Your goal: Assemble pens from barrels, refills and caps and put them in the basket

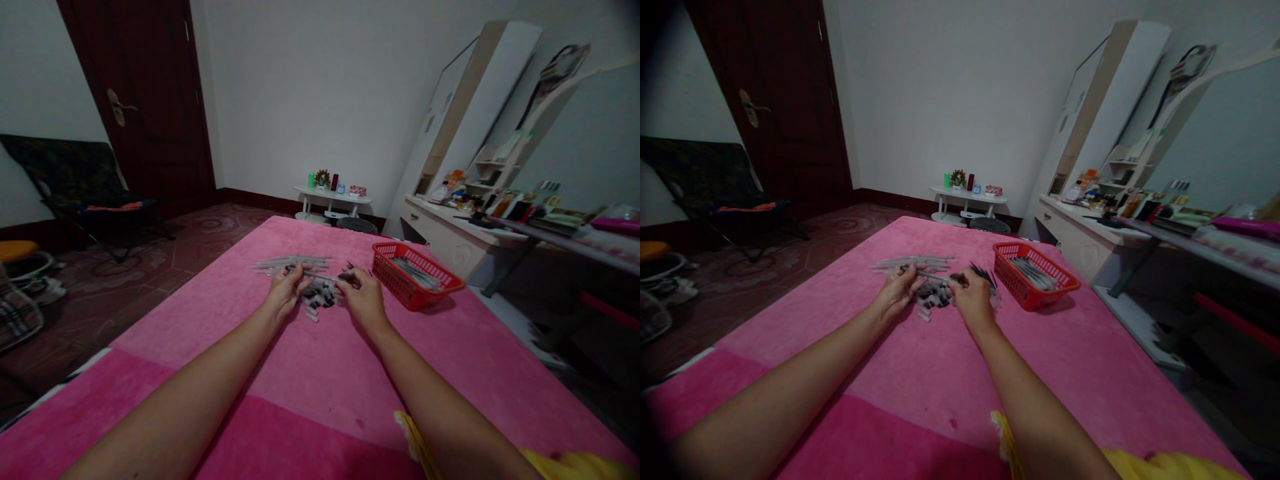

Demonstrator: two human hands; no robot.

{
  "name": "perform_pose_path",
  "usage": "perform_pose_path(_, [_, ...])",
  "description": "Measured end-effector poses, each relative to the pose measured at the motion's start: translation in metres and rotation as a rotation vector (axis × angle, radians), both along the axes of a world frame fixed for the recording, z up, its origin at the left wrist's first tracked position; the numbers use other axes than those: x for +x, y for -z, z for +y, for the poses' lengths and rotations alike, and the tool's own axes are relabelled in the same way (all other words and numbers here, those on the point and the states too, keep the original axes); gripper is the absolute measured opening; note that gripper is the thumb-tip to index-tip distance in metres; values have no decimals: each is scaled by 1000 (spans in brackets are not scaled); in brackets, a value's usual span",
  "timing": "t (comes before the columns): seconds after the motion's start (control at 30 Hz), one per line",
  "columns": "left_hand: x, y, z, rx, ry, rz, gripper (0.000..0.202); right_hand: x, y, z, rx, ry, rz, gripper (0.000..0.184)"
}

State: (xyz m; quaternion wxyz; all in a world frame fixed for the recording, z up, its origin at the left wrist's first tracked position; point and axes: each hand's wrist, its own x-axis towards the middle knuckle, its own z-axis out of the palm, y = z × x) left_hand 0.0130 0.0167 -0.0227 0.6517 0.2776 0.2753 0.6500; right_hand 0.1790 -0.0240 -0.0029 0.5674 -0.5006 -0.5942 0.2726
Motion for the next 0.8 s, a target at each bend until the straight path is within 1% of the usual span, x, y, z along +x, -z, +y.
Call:
perform_pose_path(0.13, [1,0,-1,21,-8,-13,21,-3,-5,-7,-80,19,104,15])
perform_pose_path(0.27, [2,1,-3,113,-5,-27,30,-7,-10,-11,-136,8,257,18])
perform_pose_path(0.47, [3,1,-3,221,-9,-26,40,-10,-19,-12,-266,-15,464,12])
perform_pose_path(0.63, [3,-2,-7,248,-12,-12,44,-10,-23,-15,-358,-30,588,9])
perform_pose_path(0.73, [6,-3,-8,260,-31,17,43,-12,-21,-15,-358,-19,637,10])
perform_pose_path(0.8, [8,-3,-8,261,-48,42,41,-13,-20,-13,-339,-31,617,13])
